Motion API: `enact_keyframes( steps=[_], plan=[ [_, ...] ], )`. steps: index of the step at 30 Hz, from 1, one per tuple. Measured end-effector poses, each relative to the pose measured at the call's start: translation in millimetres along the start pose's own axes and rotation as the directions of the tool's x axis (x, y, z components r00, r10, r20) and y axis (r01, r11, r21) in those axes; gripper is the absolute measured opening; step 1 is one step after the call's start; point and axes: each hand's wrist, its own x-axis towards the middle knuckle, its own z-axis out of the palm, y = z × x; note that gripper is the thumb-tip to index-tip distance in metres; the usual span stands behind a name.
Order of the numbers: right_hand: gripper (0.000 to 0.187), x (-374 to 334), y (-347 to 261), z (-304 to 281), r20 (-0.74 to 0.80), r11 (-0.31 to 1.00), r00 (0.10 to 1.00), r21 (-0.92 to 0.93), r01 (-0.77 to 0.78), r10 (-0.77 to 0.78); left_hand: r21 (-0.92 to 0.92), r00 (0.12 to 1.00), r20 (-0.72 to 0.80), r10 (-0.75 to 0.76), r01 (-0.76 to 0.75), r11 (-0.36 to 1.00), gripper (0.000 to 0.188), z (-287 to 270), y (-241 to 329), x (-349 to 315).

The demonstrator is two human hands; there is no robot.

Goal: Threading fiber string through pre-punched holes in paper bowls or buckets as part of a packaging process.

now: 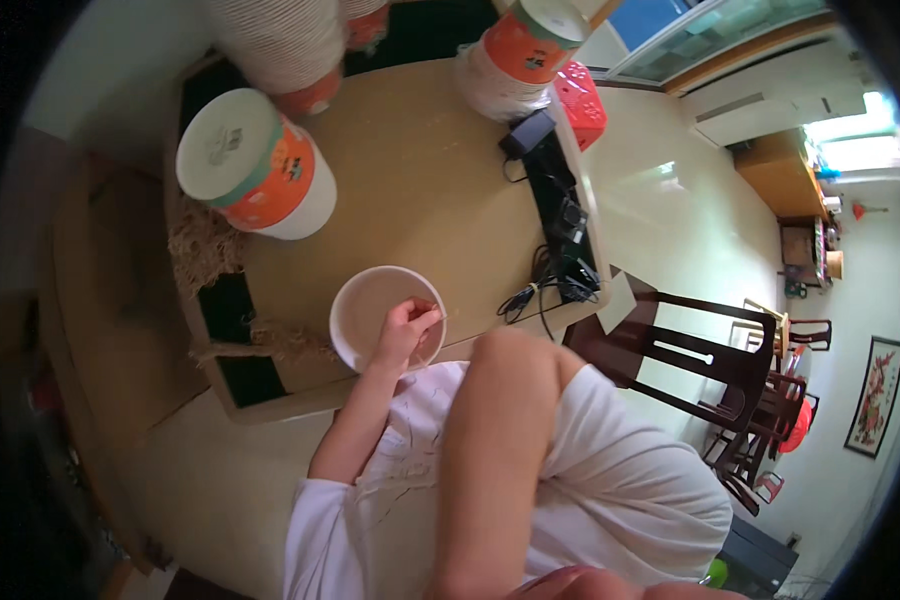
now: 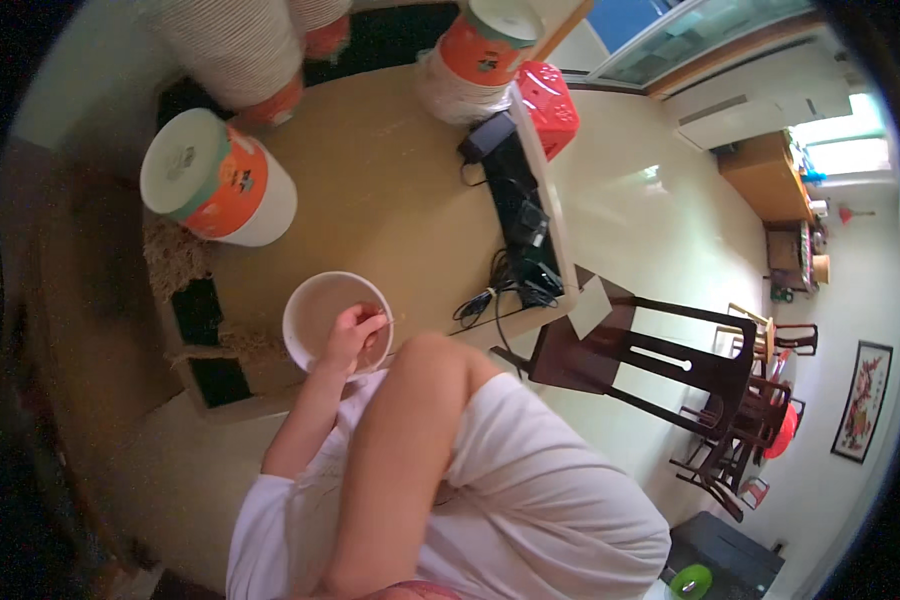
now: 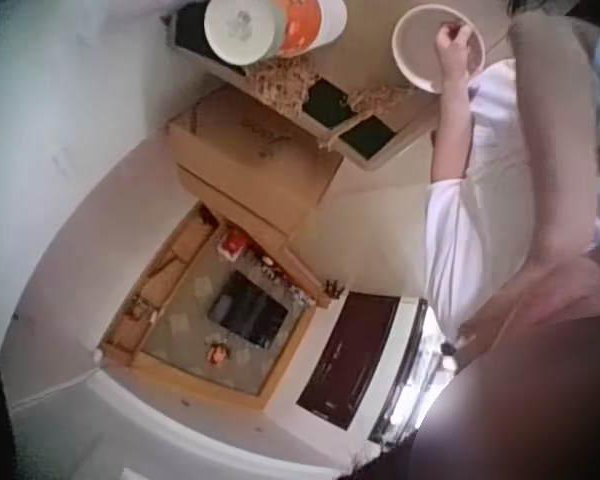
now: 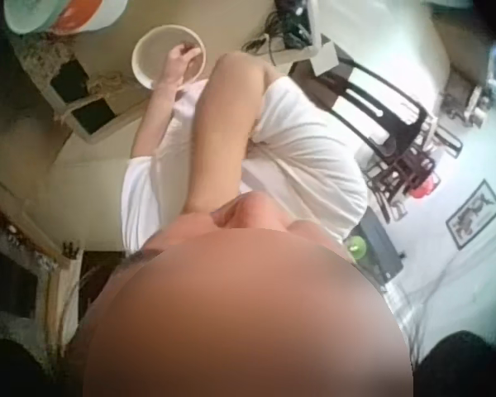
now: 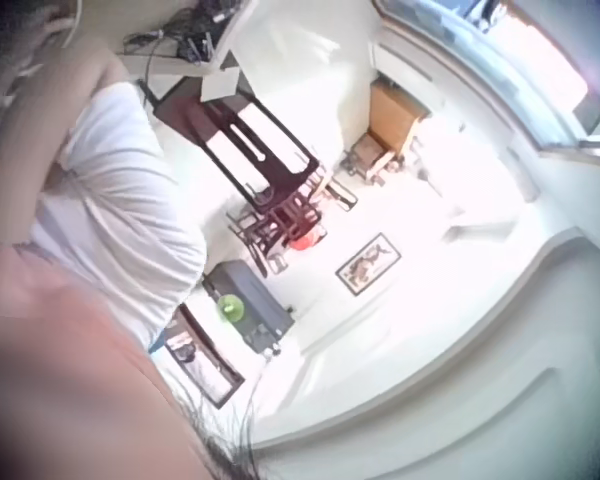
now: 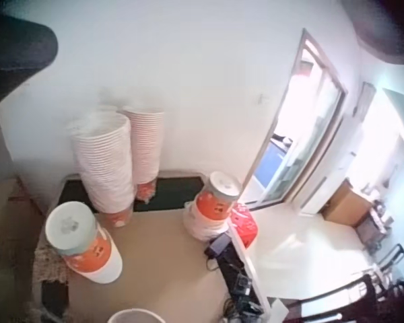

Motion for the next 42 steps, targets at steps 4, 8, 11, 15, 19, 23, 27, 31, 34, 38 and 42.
enact_keyframes(
  steps=[4,8,11,15,19,23,27,31,34,38,42],
  plan=[
    [0.013,-21.9,-11.1,-64.0,0.080,0.999,0.996,0.016,0.033,-0.034,-0.039,1.000,0.024,0.007,-0.007,0.999,0.006,-0.5,-1.2,1.6],
    [0.012,-58.0,-21.5,-147.1,0.149,0.999,0.987,0.023,0.050,-0.053,0.031,0.999,0.020,-0.036,0.035,0.999,0.007,-4.9,-6.1,4.9],
    [0.012,-67.6,-20.3,-207.6,0.181,0.999,0.982,0.014,0.043,-0.045,0.000,0.998,0.042,-0.045,0.045,0.999,0.008,-3.6,-4.0,2.9],
    [0.023,-124.4,25.5,-242.0,-0.153,0.739,0.728,0.025,-0.673,0.668,0.010,0.998,0.003,-0.056,0.056,0.998,0.009,-8.8,-9.6,3.5],
    [0.028,-190.4,90.1,-233.7,-0.661,0.300,0.524,-0.431,-0.851,0.537,0.038,0.998,0.027,-0.050,0.049,0.998,0.010,-7.7,-7.4,6.9],
    [0.030,-223.8,115.9,-208.5,-0.672,0.263,0.377,-0.270,-0.926,0.637,0.039,0.996,0.021,-0.084,0.083,0.996,0.008,-2.9,2.6,-1.1],
    [0.027,-226.0,126.3,-203.3,-0.703,0.310,0.378,-0.230,-0.923,0.603,0.029,0.995,0.039,-0.095,0.094,0.995,0.009,-6.1,2.8,-0.9],
    [0.022,-218.3,124.1,-203.9,-0.728,0.344,0.371,-0.196,-0.919,0.576,0.006,0.994,0.057,-0.093,0.093,0.996,0.008,-8.9,0.3,1.7],
    [0.017,-224.1,130.9,-201.2,-0.722,0.385,0.401,-0.200,-0.901,0.564,-0.003,0.994,0.067,-0.086,0.087,0.996,0.008,-7.9,-2.2,2.7],
    [0.012,-230.5,134.4,-199.7,-0.718,0.357,0.461,-0.307,-0.882,0.521,-0.017,0.990,0.106,-0.098,0.100,0.995,0.009,-8.5,0.1,0.5],
    [0.010,-226.2,120.0,-203.8,-0.693,0.359,0.436,-0.265,-0.895,0.574,-0.005,0.992,0.083,-0.100,0.101,0.995,0.009,-6.5,0.8,-1.3]
  ],
)
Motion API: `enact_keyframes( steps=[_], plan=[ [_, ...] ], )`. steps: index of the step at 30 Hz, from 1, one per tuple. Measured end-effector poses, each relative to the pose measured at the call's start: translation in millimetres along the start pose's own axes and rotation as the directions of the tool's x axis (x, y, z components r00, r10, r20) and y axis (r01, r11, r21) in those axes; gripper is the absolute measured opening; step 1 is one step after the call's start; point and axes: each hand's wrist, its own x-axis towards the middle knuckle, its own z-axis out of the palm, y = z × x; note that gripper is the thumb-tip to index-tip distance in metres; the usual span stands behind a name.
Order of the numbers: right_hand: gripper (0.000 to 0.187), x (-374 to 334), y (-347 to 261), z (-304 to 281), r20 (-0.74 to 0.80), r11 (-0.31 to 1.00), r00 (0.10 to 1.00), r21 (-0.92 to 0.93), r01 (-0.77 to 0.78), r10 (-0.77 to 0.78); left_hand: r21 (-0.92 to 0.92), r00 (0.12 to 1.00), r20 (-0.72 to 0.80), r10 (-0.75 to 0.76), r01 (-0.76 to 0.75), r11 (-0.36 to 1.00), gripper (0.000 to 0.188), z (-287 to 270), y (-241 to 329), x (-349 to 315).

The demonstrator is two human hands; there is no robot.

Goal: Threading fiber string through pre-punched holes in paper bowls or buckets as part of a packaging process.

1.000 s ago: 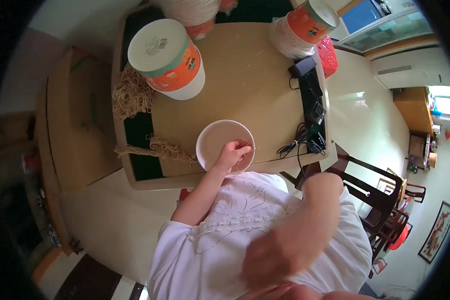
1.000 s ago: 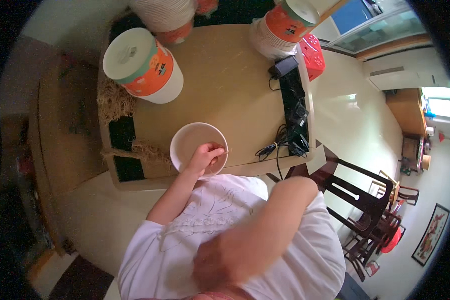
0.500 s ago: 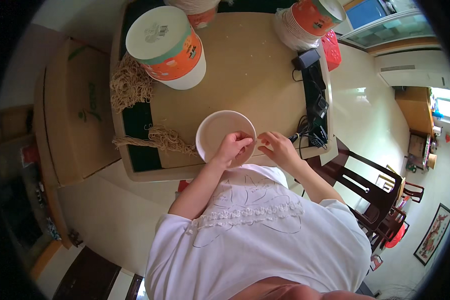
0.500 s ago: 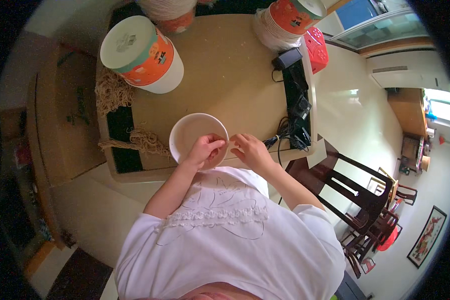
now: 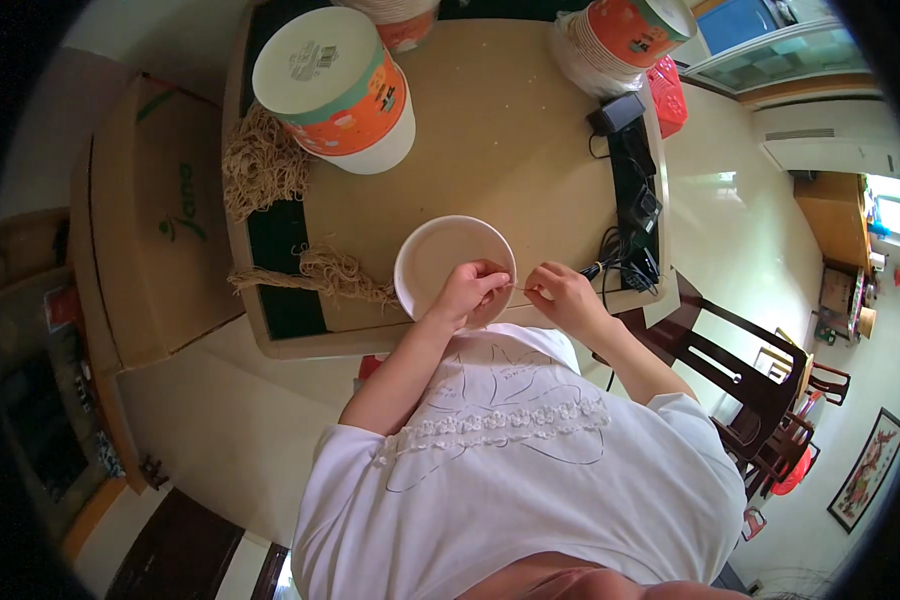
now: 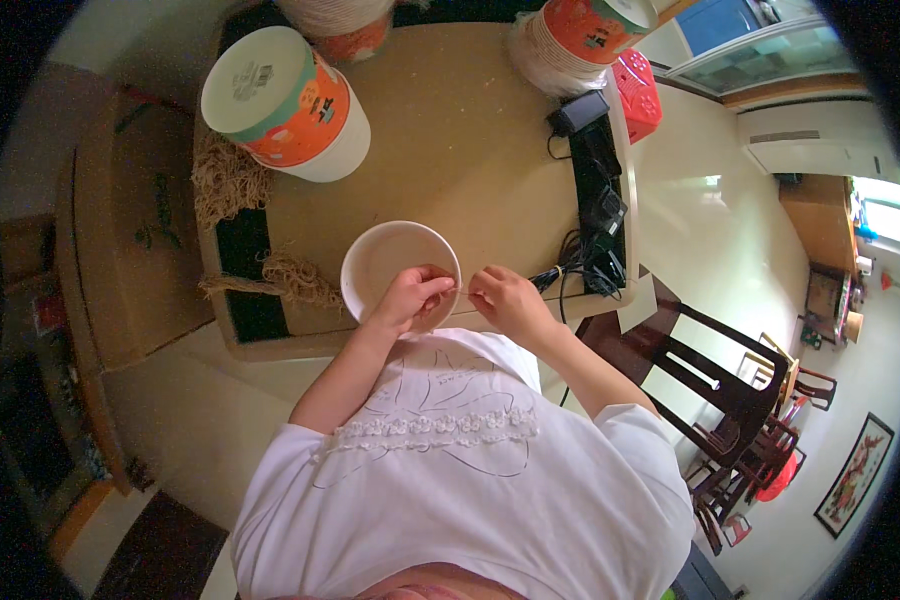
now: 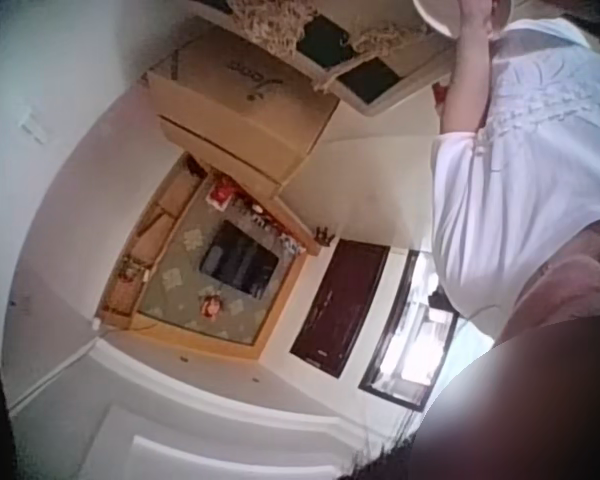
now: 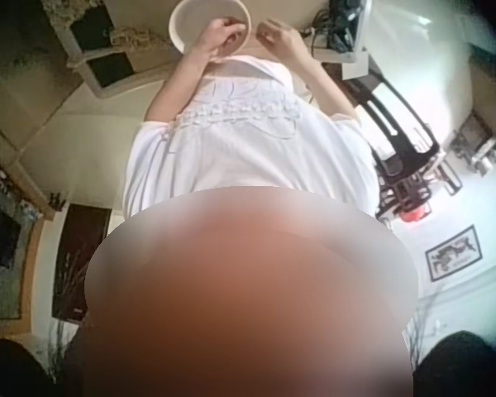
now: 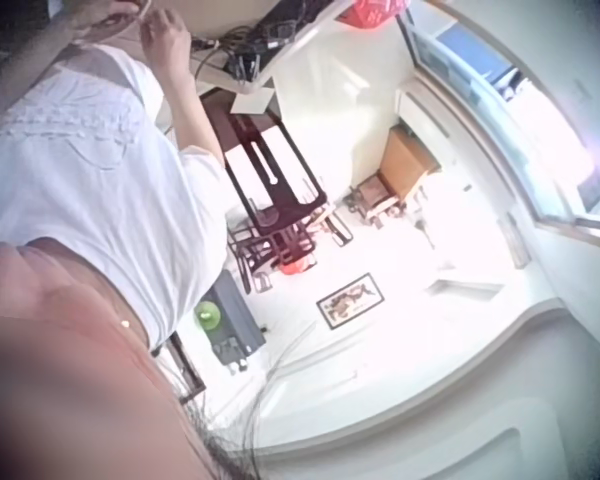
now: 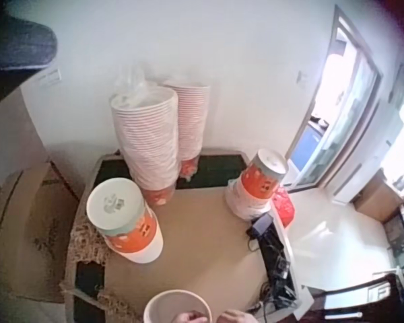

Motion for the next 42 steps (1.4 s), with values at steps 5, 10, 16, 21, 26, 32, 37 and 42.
enact_keyframes(
  steps=[5,10,16,21,26,32,37,42],
  plan=[
    [0.009,4.6,-11.3,-10.3,0.046,0.995,0.999,0.098,-0.030,0.025,0.020,0.999,-0.044,0.027,-0.027,0.999,0.006,-1.7,-7.0,4.0],
    [0.009,31.6,-1.2,-4.7,-0.021,0.975,0.985,-0.143,0.168,-0.173,0.380,0.918,-0.094,0.386,-0.325,0.866,0.011,1.2,-13.7,1.3],
    [0.010,54.5,10.9,4.2,0.017,0.945,0.977,-0.251,0.212,-0.214,0.711,0.699,-0.061,0.713,-0.471,0.523,0.005,21.7,8.6,-17.8],
    [0.008,59.3,8.3,0.9,0.053,0.929,0.959,-0.241,0.282,-0.278,0.910,0.451,0.216,0.866,-0.415,-0.010,0.006,17.9,8.2,-21.1],
    [0.007,69.8,10.8,-5.7,0.182,0.921,0.939,-0.210,0.327,-0.291,0.915,0.435,0.363,0.824,-0.335,-0.226,0.005,14.4,3.3,-20.4],
    [0.007,73.5,11.7,-5.4,0.222,0.925,0.928,-0.175,0.338,-0.298,0.907,0.574,0.077,0.815,-0.379,0.181,0.005,18.9,6.2,-16.2],
    [0.007,60.8,10.3,-2.2,0.121,0.983,0.978,-0.046,0.176,-0.169,0.597,0.779,-0.131,0.613,-0.431,0.677,0.010,-2.4,-15.5,2.5],
    [0.007,47.5,15.4,5.3,0.122,0.987,0.979,0.008,0.163,-0.163,0.027,0.997,-0.065,0.051,-0.050,0.998,0.010,-10.1,2.4,0.2]
  ],
)
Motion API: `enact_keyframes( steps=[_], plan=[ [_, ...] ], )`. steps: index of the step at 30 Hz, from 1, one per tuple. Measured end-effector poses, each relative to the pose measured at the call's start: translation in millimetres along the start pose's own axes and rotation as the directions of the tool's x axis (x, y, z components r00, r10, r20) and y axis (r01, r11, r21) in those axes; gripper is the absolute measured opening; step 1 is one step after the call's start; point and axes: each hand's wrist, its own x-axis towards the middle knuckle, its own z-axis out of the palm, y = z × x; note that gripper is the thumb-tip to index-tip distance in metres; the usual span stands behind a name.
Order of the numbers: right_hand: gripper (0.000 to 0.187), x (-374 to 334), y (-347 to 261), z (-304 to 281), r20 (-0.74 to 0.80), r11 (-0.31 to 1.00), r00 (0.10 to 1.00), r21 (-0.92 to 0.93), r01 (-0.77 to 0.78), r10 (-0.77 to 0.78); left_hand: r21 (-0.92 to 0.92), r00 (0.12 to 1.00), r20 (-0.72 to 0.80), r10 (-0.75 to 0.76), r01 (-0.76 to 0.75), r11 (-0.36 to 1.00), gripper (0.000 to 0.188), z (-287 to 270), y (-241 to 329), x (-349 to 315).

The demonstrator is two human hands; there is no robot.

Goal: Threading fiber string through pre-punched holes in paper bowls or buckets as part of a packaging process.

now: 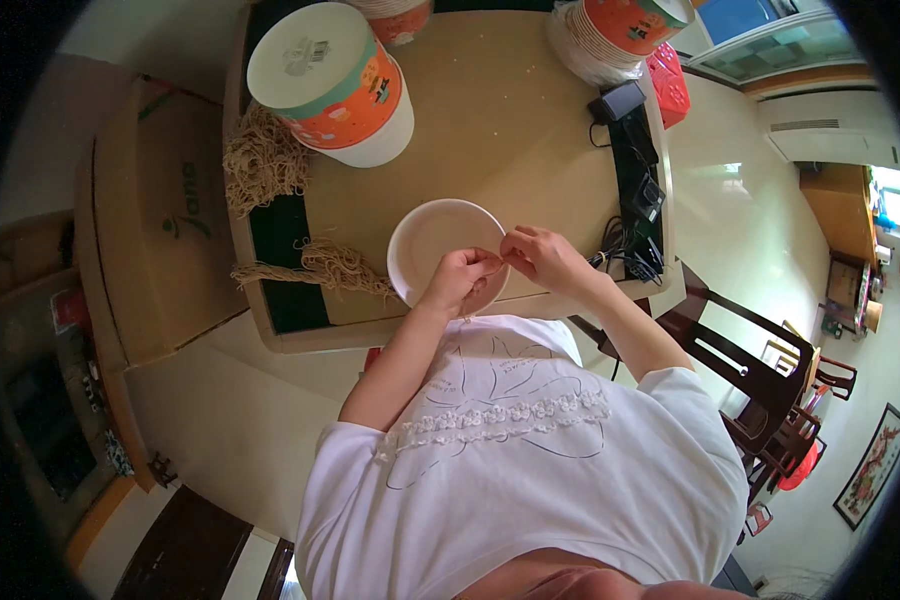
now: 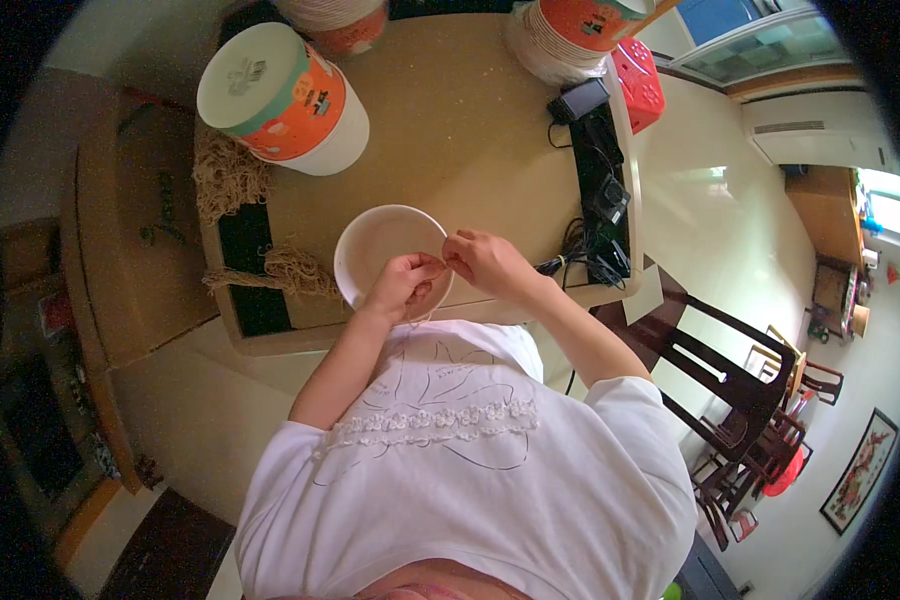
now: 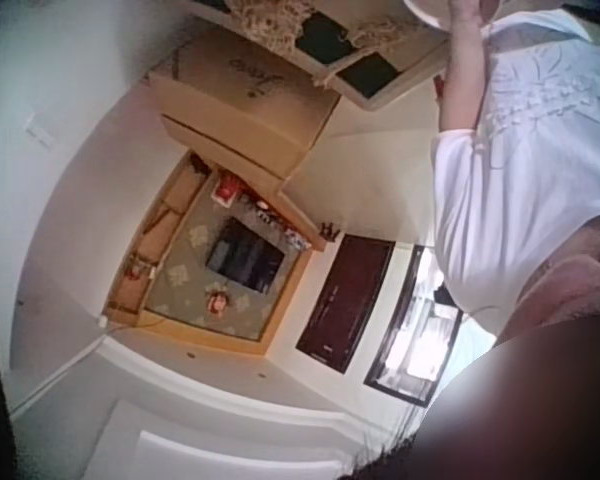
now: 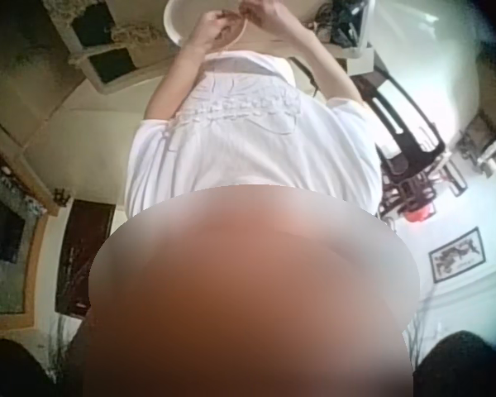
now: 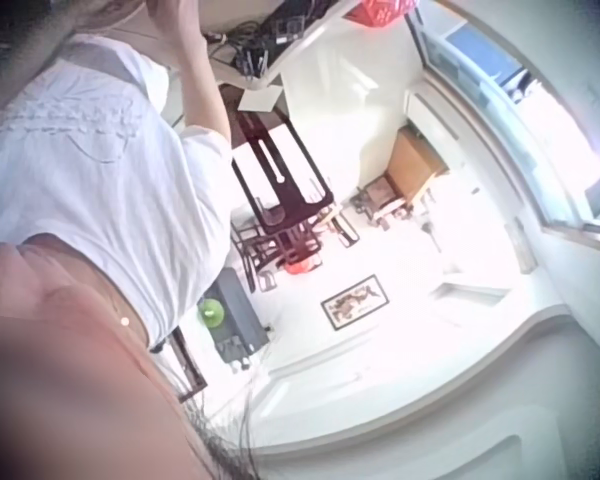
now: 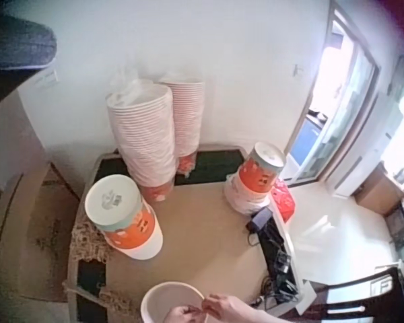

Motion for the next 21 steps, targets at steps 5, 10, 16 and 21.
enact_keyframes(
  steps=[5,10,16,21],
  plan=[
    [0.007,-6.6,-6.9,0.5,-0.048,1.000,0.999,-0.004,-0.005,0.005,-0.301,0.978,0.131,-0.160,0.194,0.934,0.007,-0.7,0.1,-1.0],
    [0.008,-11.3,-10.1,0.7,-0.076,0.999,0.996,0.015,-0.049,0.050,-0.357,0.964,0.189,-0.188,0.246,0.901,0.008,-4.6,-2.0,1.8],
    [0.008,-10.4,-14.5,2.2,-0.103,0.996,0.992,0.052,-0.071,0.076,-0.386,0.960,0.201,-0.196,0.261,0.885,0.010,-4.9,-1.9,2.1],
    [0.010,-13.4,-13.9,4.2,-0.173,0.987,0.975,0.110,-0.119,0.137,-0.350,0.958,0.223,-0.178,0.249,0.903,0.007,-4.4,1.2,-0.4]
  ],
)
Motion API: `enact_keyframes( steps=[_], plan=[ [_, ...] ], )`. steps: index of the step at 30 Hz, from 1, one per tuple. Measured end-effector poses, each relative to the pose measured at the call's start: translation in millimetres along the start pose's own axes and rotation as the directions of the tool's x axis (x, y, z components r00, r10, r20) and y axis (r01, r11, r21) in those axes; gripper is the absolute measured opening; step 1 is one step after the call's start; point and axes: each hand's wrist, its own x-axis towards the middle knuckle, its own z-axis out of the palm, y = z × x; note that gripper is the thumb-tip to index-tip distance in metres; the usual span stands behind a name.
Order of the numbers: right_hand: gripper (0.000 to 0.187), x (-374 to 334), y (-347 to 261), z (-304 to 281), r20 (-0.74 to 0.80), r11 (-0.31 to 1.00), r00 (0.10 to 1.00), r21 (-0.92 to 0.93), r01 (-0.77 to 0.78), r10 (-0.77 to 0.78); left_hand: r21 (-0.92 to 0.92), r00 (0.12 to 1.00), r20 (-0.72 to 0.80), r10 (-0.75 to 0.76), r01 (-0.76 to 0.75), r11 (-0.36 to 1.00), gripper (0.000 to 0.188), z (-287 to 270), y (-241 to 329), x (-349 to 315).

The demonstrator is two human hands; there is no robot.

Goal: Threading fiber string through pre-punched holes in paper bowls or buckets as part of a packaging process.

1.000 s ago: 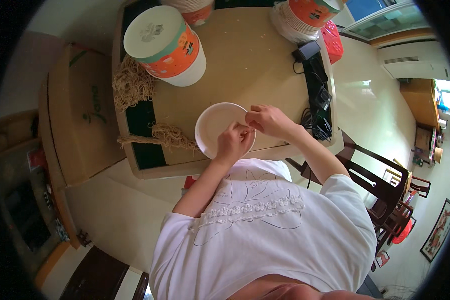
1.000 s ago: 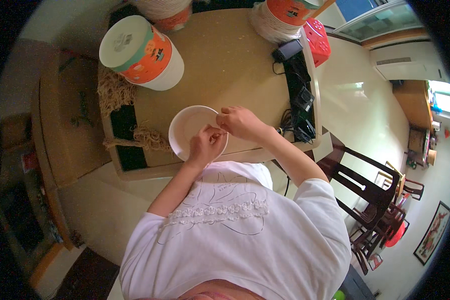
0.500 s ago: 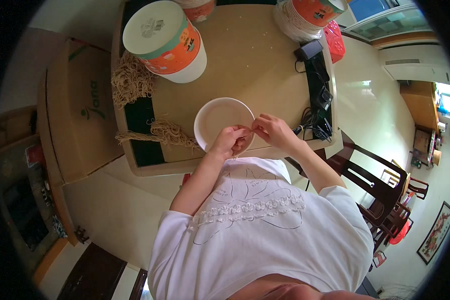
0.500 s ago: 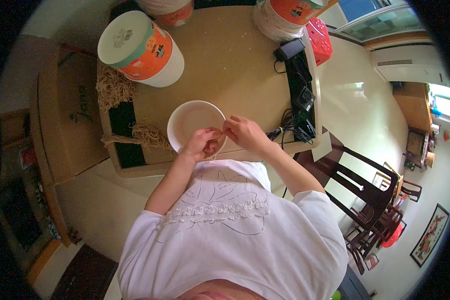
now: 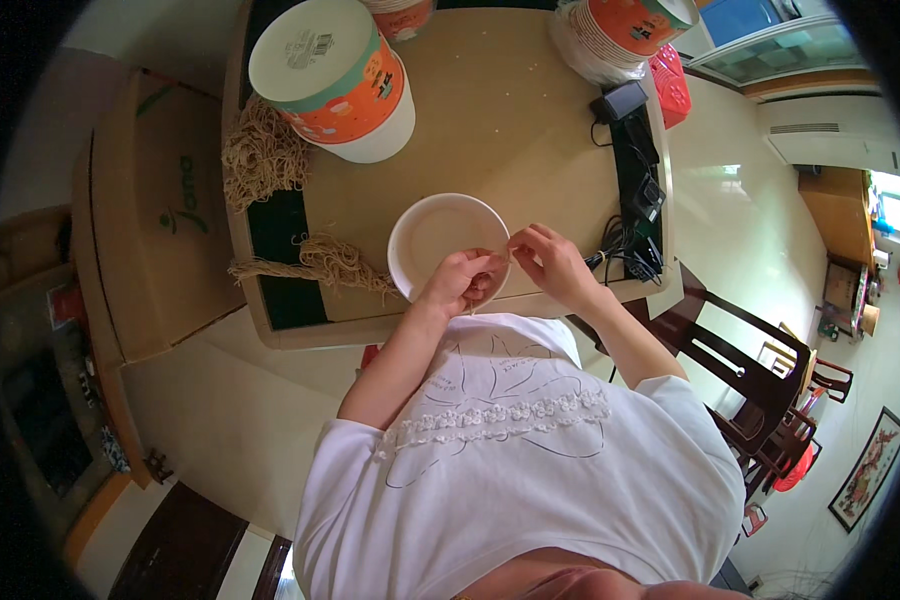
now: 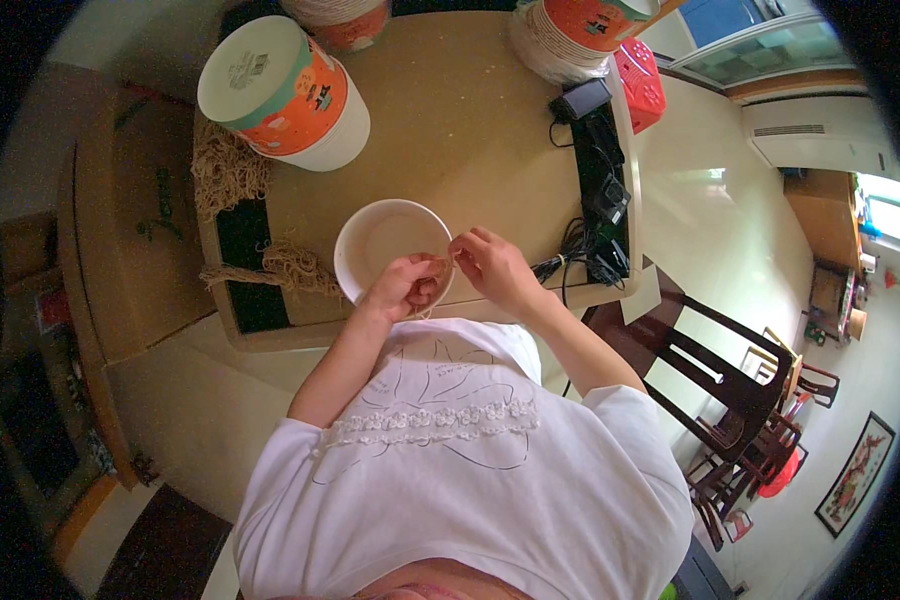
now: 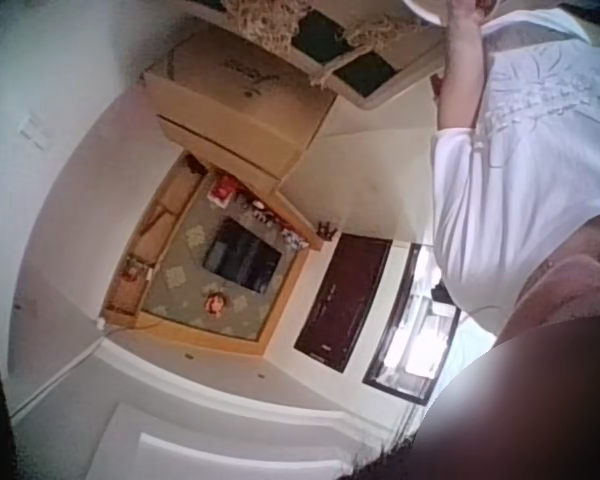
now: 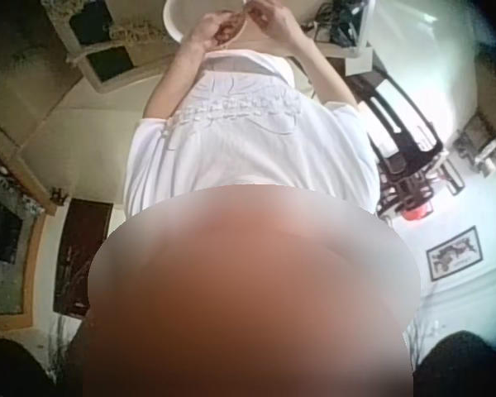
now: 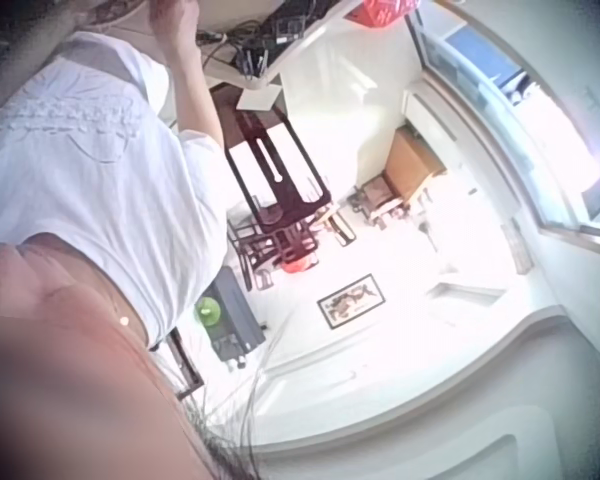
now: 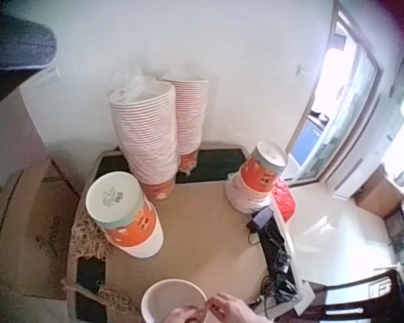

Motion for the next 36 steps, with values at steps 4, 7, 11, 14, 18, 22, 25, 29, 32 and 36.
enact_keyframes(
  steps=[4,7,11,14,18,22,25,29,32,36],
  plan=[
    [0.011,3.6,-6.1,-7.0,0.030,0.996,0.997,-0.055,0.067,-0.065,0.122,0.990,-0.105,0.096,-0.083,0.989,0.008,4.3,-4.1,-0.6],
    [0.010,5.9,1.0,-9.5,0.126,0.978,0.977,-0.099,0.183,-0.170,0.192,0.975,-0.143,0.172,-0.143,0.971,0.009,11.0,-4.4,-1.6],
    [0.009,8.7,-3.8,-12.1,0.119,0.967,0.976,-0.158,0.200,-0.182,0.236,0.961,-0.162,0.225,-0.184,0.954,0.009,14.6,-1.7,-4.6],
    [0.007,11.4,-5.0,-12.9,0.135,0.955,0.970,-0.194,0.225,-0.202,0.202,0.978,-0.113,0.173,-0.148,0.968,0.008,11.0,0.4,-7.7],
    [0.006,21.5,-5.3,-10.0,0.147,0.930,0.963,-0.261,0.259,-0.227,0.306,0.949,-0.097,0.301,-0.260,0.916,0.007,7.8,-11.6,-2.8],
    [0.006,29.0,-5.5,-6.5,0.161,0.914,0.951,-0.273,0.300,-0.264,0.908,0.611,0.241,0.754,-0.417,0.047,0.008,16.8,-11.9,-14.6],
    [0.007,36.3,-5.1,-5.5,0.210,0.903,0.936,-0.270,0.334,-0.284,0.889,0.438,0.440,0.784,-0.337,-0.311,0.008,28.6,-9.9,-24.9],
    [0.005,46.1,-6.7,-6.5,0.275,0.887,0.912,-0.268,0.376,-0.303,0.837,0.350,0.541,0.764,-0.308,-0.451,0.006,29.3,-11.7,-26.2],
    [0.008,48.2,-5.5,-5.9,0.314,0.883,0.909,-0.291,0.368,-0.275,0.881,0.366,0.450,0.815,-0.331,-0.338,0.007,27.3,-9.8,-20.6],
    [0.007,42.2,-10.7,-8.3,0.127,0.947,0.963,-0.191,0.258,-0.237,0.874,0.496,0.109,0.862,-0.461,0.155,0.008,14.6,-15.0,-9.1]
  ],
)
